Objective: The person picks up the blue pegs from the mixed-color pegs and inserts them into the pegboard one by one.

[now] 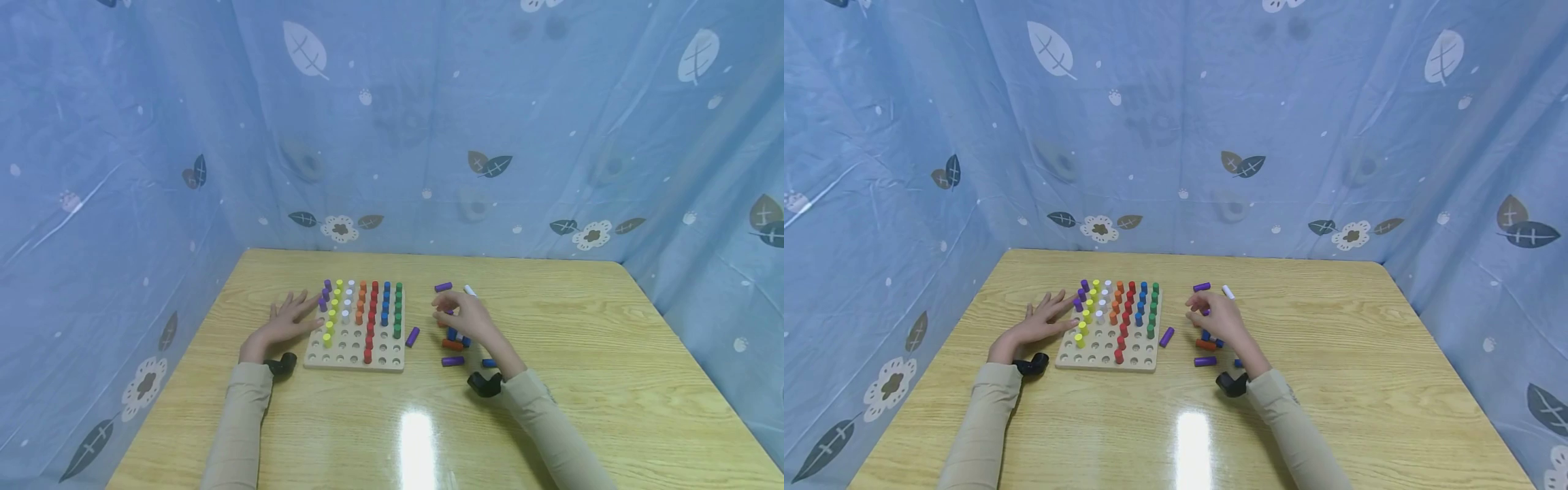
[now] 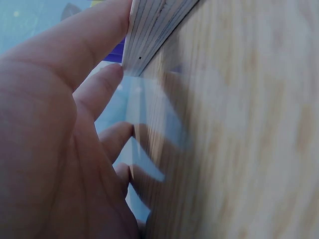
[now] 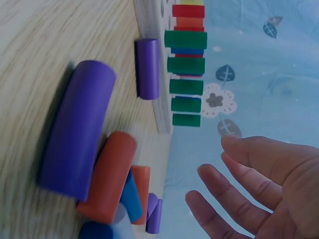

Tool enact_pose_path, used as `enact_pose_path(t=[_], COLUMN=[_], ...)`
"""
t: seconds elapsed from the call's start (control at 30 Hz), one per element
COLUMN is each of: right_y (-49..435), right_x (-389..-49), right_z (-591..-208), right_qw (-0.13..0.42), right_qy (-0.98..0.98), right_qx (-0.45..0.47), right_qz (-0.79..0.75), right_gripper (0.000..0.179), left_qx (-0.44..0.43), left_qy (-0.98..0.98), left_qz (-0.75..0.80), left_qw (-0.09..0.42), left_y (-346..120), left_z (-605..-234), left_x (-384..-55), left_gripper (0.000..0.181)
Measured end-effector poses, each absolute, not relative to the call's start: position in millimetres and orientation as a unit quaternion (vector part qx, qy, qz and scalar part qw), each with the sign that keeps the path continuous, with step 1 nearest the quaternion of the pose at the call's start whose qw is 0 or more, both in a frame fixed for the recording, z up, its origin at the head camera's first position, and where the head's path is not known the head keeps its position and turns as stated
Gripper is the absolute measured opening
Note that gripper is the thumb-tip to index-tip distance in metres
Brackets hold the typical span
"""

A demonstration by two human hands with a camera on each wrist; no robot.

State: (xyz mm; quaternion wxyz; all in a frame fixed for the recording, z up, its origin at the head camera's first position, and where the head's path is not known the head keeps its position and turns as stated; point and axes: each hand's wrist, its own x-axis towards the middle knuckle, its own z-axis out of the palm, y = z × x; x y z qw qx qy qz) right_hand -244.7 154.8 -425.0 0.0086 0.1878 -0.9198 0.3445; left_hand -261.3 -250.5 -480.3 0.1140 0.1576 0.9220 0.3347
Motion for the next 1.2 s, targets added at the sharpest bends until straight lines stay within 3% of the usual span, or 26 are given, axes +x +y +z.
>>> enact_pose_path(t=[0.43,0.87,1.2], right_y=[174.6,187.2,189.0], right_x=[-243.6,-241.2,-236.2], right_z=[-434.0,-439.5,-444.4], right_qw=[0.014,-0.016,-0.013], right_qy=[-0.923,-0.927,-0.942], right_qx=[0.211,0.209,0.202], right_qz=[0.321,0.312,0.266], right_gripper=[0.022,0.015,0.022], left_qx=[0.157,0.157,0.155], left_qy=[0.924,0.924,0.924], left_qz=[0.329,0.328,0.330], left_qw=[0.116,0.119,0.118], left_y=[-250.6,-250.9,-250.3], left_z=[-479.5,-481.3,-480.6], left_x=[-261.6,-262.8,-261.5], left_gripper=[0.071,0.070,0.071])
